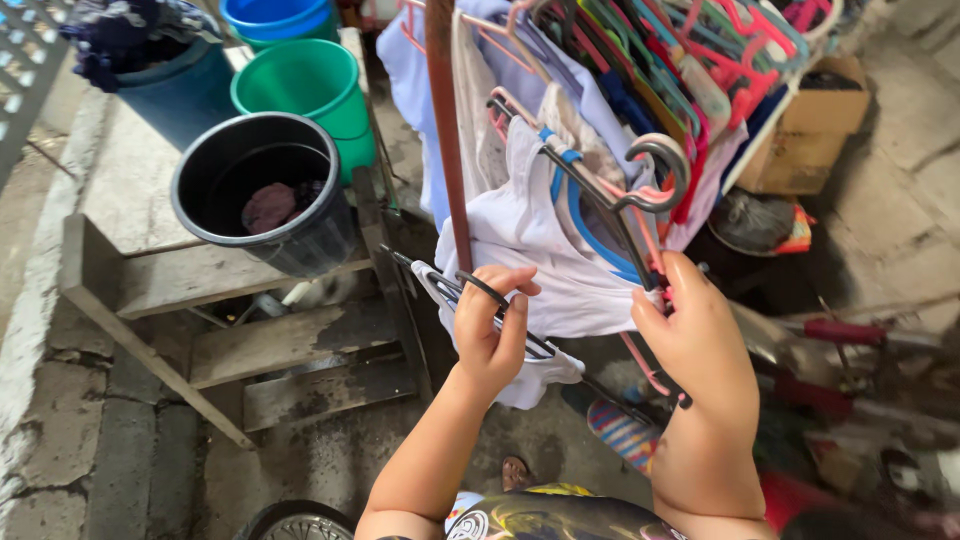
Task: The person takes various items of clothing from a black bucket, places them onto hangers, and then hangs the hangers onto a metal rack.
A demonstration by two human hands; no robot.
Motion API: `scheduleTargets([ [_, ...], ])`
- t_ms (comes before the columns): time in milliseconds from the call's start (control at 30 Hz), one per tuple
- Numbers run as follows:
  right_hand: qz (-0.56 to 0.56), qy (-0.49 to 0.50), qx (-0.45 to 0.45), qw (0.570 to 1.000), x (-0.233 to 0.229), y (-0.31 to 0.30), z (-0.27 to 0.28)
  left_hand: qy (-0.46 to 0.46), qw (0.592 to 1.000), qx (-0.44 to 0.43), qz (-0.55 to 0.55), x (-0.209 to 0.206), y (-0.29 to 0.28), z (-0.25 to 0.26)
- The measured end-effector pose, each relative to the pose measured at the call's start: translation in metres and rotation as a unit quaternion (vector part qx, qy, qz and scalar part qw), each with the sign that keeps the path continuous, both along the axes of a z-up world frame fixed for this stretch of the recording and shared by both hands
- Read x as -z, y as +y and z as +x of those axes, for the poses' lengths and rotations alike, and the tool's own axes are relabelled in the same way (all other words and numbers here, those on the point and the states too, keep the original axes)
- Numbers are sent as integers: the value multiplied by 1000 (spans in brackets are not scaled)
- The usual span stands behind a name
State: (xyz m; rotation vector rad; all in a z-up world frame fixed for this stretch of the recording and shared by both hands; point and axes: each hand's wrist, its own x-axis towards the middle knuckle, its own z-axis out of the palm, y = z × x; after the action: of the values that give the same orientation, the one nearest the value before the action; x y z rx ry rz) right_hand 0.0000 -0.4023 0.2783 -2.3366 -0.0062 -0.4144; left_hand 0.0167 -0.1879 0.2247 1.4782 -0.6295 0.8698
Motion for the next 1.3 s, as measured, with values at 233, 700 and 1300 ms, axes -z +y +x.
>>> scheduleTargets([
  [233,32,-47,66,996,-3,9,-87,13,996,87,-4,7,9,-35],
  [700,87,116,98,985,39,27,-223,6,976,204,72,14,-2,-110],
  [1300,301,148,166,927,68,-33,-360,19,948,311,72,53,-131,-201],
])
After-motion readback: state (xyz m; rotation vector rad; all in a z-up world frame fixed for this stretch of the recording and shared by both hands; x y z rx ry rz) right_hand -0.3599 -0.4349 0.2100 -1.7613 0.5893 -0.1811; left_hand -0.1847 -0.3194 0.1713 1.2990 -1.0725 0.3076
